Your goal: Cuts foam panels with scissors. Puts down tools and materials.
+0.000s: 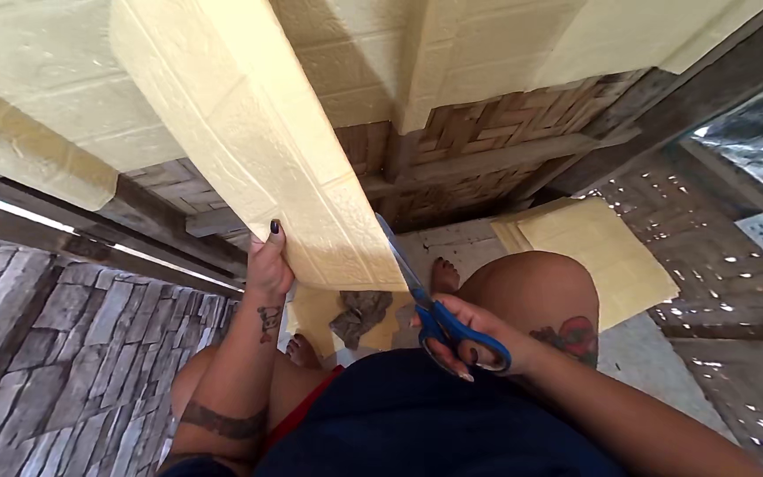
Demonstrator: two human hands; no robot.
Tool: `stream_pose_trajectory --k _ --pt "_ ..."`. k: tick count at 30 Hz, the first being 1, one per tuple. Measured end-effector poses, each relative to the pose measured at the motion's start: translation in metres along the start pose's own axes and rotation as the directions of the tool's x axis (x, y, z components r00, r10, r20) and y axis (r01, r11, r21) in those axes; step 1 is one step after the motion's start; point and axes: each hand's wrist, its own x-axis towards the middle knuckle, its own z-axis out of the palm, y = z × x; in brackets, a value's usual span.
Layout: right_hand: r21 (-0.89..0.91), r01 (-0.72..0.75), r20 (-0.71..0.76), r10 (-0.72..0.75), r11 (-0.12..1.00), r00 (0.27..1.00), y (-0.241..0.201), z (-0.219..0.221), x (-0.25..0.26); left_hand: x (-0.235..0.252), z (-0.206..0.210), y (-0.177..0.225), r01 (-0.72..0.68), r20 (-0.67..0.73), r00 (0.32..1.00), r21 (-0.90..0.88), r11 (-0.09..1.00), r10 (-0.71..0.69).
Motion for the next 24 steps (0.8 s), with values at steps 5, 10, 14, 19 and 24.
stream_pose_trajectory --k 5,10,14,19,24 --pt "0.030 0.008 0.029 -0.009 1.000 1.000 0.001 -0.004 0.001 -0.001 0.001 0.000 0.016 -0.008 1.000 0.003 1.000 -0.016" --pt "0.081 0.022 0.060 -0.027 0.996 0.998 0.006 -0.004 0.006 -0.006 0.006 -0.003 0.065 -0.018 0.998 0.018 0.998 -0.065" --pt "0.128 0.029 0.108 -0.043 0.991 0.993 0.008 -0.005 0.010 -0.006 0.004 -0.005 0.061 -0.007 0.998 0.009 0.998 -0.061" --pt "0.082 0.040 0.033 -0.042 0.996 0.999 -0.001 -0.003 0.008 -0.004 0.002 -0.005 0.064 -0.020 0.998 0.000 0.998 -0.064" --pt "0.073 0.023 -0.009 -0.022 0.997 1.000 -0.003 0.000 0.006 -0.001 0.000 -0.006 0.042 -0.039 0.998 0.005 0.999 -0.042"
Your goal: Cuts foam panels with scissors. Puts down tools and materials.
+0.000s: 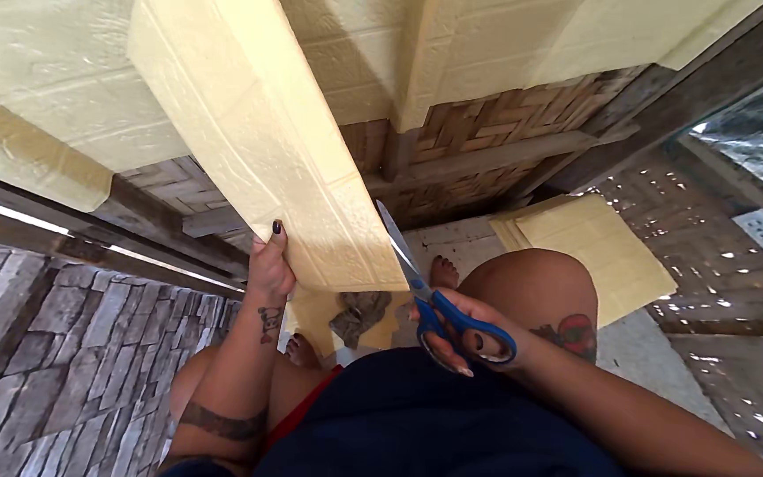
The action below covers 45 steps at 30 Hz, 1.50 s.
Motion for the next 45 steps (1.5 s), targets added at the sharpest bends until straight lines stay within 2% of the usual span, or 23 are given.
stream_pose_trajectory --k 6,15,25,29,32,45 --pt "-0.043 0.010 -0.021 -0.011 0.999 1.000 0.005 -0.001 -0.001 0.000 0.002 0.000 0.016 -0.011 1.000 -0.009 1.000 -0.016" --pt "-0.030 0.010 -0.018 -0.010 1.000 1.000 0.005 -0.001 -0.002 -0.001 0.000 0.002 0.011 0.043 0.999 0.023 1.000 -0.012" --pt "0.000 -0.072 0.161 0.071 0.997 0.984 0.010 -0.011 0.001 -0.003 -0.003 0.004 0.027 0.117 0.993 0.065 0.998 -0.035" --pt "-0.053 -0.029 0.107 0.035 0.998 0.994 0.006 -0.004 0.001 -0.003 -0.004 0.004 0.017 0.131 0.991 0.064 0.998 -0.025" --pt "-0.008 0.005 0.047 -0.005 1.000 0.999 0.006 -0.001 0.001 -0.002 -0.004 0.005 0.005 0.127 0.992 0.047 0.999 -0.011" --pt "-0.027 0.017 -0.024 -0.017 1.000 1.000 0.005 0.007 -0.001 0.001 -0.006 0.000 0.000 0.132 0.991 0.002 1.000 0.000"
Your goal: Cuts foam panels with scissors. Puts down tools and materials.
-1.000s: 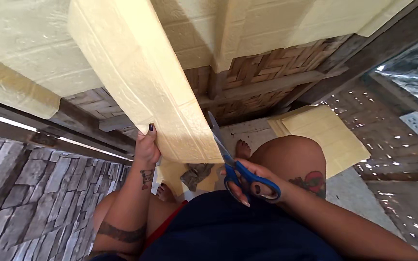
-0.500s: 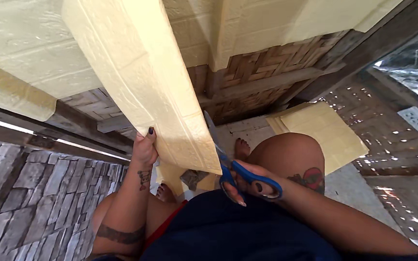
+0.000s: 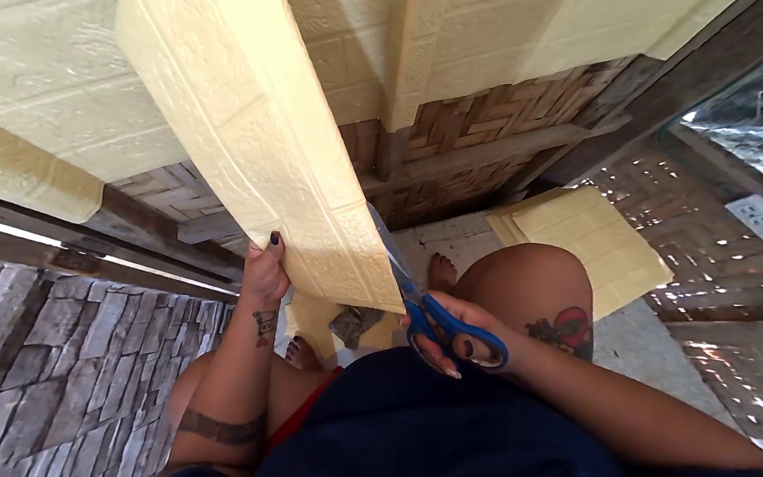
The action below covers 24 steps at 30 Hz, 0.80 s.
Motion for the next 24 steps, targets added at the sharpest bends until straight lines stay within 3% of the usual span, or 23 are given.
stream_pose_trajectory --k 10,24 --pt "-0.093 0.012 0.000 -0.012 0.996 1.000 0.0017 -0.0023 0.0005 -0.0003 0.0024 0.0006 0.012 -0.026 1.000 0.012 1.000 -0.012" --pt "0.017 -0.013 -0.041 0.014 1.000 0.999 -0.0060 0.0043 0.0049 -0.0034 0.0008 -0.0051 -0.025 -0.003 1.000 0.041 0.999 0.025"
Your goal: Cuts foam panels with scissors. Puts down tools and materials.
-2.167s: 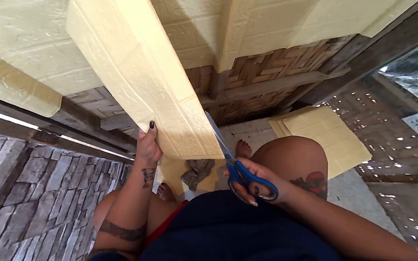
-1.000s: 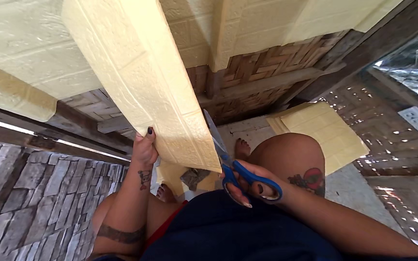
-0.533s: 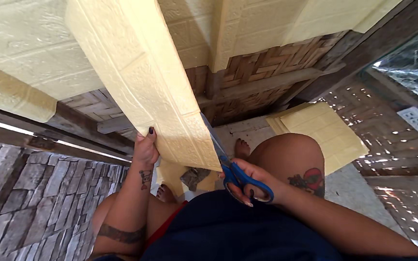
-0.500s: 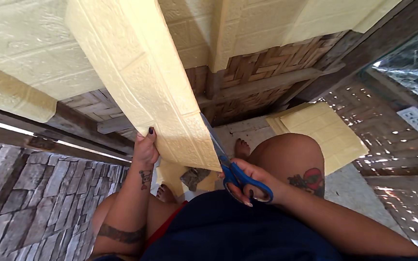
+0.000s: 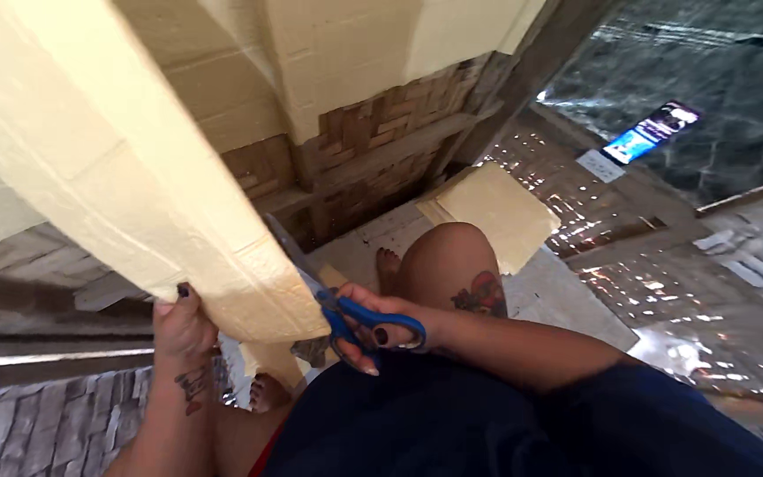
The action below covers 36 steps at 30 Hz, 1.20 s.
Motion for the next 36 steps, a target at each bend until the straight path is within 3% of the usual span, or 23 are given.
stream_pose_trajectory --k 10,16,36 --pt "0.112 0.089 0.003 -0.090 0.990 0.996 0.004 -0.001 0.002 0.005 -0.005 -0.006 -0.041 0.052 0.998 -0.015 0.999 0.042" --pt "0.066 0.071 -0.042 -0.068 0.995 0.997 0.001 0.001 0.000 0.002 0.003 -0.004 0.020 -0.047 0.999 0.041 0.999 -0.018" --pt "0.061 0.136 -0.034 -0.134 0.989 0.990 0.003 -0.001 0.001 0.007 0.000 -0.008 0.038 0.029 0.999 -0.020 0.999 -0.037"
